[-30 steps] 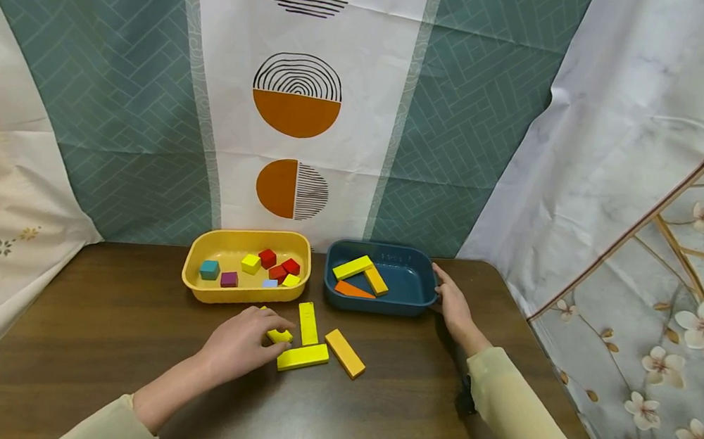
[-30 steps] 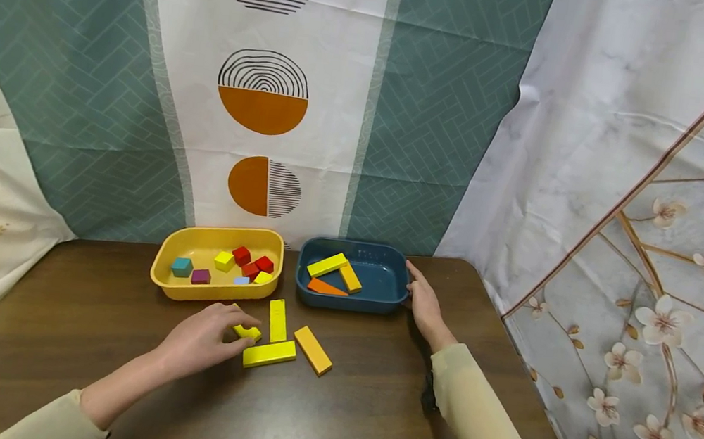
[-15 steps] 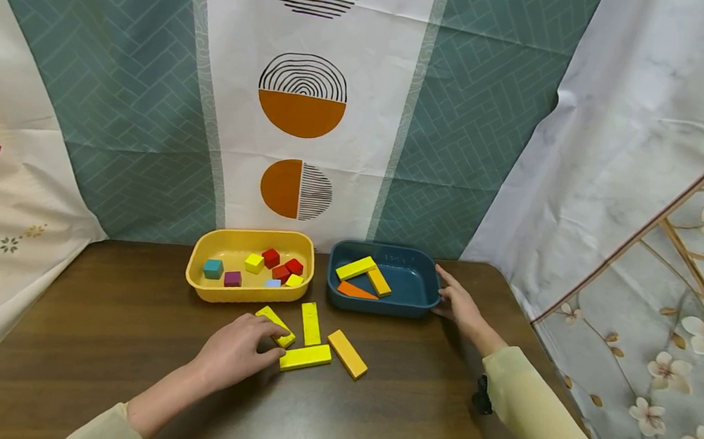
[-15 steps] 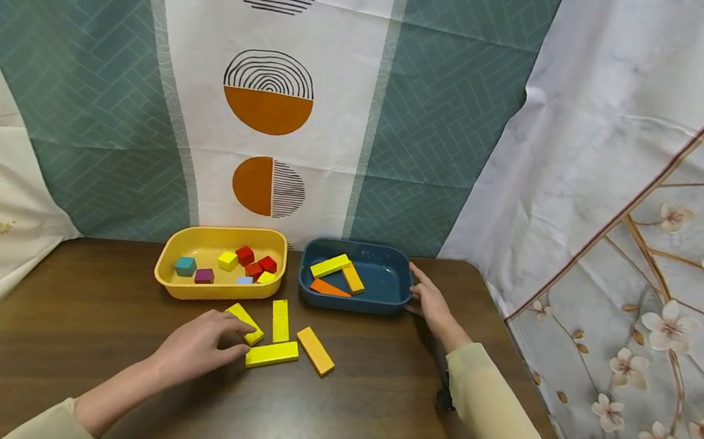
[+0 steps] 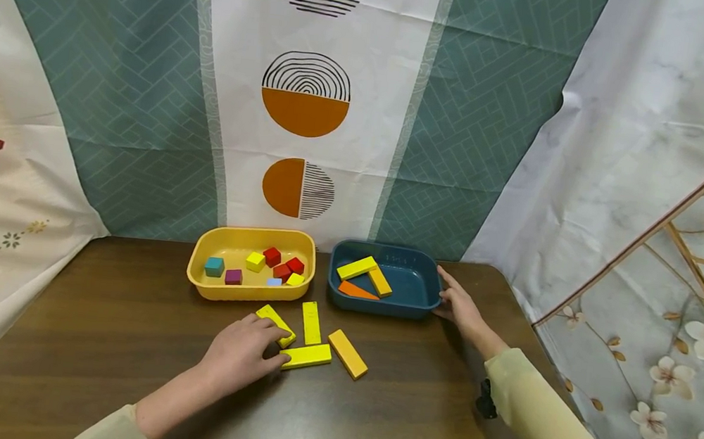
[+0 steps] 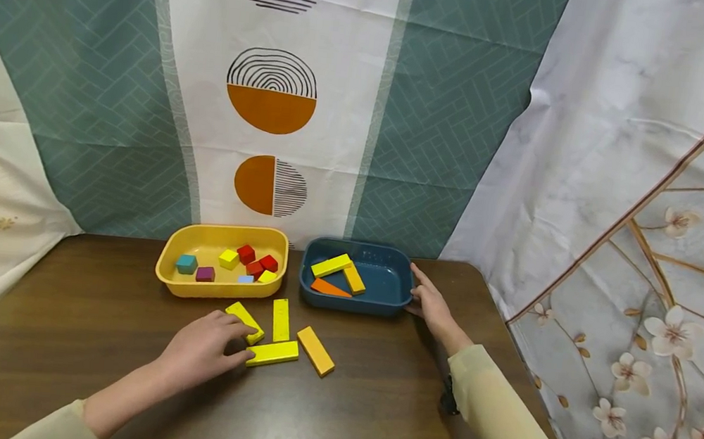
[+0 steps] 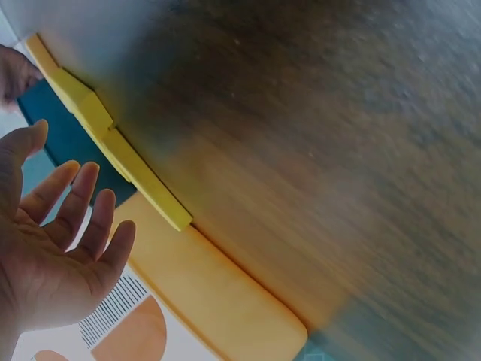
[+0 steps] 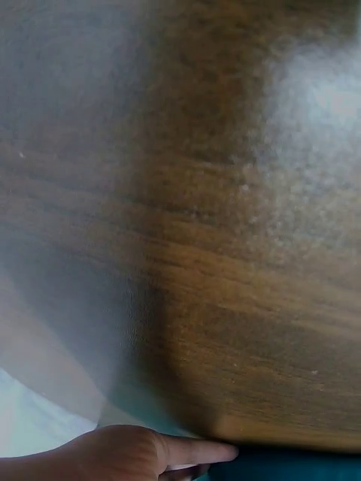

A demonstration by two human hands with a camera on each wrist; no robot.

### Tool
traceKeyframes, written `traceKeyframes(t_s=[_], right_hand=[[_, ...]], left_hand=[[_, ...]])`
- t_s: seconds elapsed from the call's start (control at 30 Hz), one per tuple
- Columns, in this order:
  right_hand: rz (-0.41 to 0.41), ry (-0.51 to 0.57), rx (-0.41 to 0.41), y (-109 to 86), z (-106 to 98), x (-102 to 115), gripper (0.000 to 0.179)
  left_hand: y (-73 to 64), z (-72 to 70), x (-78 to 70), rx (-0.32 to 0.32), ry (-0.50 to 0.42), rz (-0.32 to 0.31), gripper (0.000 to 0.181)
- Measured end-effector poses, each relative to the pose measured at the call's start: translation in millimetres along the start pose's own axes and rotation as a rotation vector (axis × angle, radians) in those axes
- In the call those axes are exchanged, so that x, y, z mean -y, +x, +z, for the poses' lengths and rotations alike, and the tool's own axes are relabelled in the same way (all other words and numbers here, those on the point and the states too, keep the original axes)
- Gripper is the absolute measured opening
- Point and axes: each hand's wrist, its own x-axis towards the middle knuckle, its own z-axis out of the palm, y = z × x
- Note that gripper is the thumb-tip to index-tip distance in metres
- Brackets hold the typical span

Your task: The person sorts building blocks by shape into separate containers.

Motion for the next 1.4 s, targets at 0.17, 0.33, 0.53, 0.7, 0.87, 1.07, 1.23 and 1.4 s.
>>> traceKeyframes(t_s=[0.17, 0.33, 0.53, 0.7, 0.87, 1.07, 1.23, 1.4], right_hand=[[0.0, -0.008, -0.006, 2.3, -1.5, 0.6, 0.067], [0.001, -0.034, -0.006, 1.2, -0.1, 0.0, 0.066], [-0.007, -0.018, 0.006, -0.4, 2.6, -1.8, 0.067], [-0.006, -0.003, 0.008, -0.9, 1.0, -3.1, 0.068], [0.002, -0.014, -0.004, 1.7, 1.9, -2.5, 0.069], [-0.003, -0.038, -0.018, 1.9, 2.8, -0.9, 0.067], [-0.007, -0.034, -0.015, 0.1, 3.2, 0.9, 0.067], [-0.012, -0.027, -0.018, -1.3, 3.9, 1.3, 0.067]], left_hand=[[2.6, 2.7, -4.2, -0.001, 0.021, 0.023, 0.039], [3.0, 5.9, -9.1, 0.024, 0.028, 0.032, 0.042], [3.7, 12.7, -15.2, 0.019, 0.046, 0.044, 0.043], [6.2, 18.6, -17.8, 0.03, 0.062, 0.051, 0.043], [8.5, 19.8, -18.2, 0.013, 0.097, 0.075, 0.039], [10.1, 18.5, -20.8, 0.002, 0.123, 0.074, 0.037], [10.7, 18.2, -22.4, 0.023, 0.12, 0.066, 0.037], [11.4, 19.6, -22.5, 0.032, 0.12, 0.072, 0.036]])
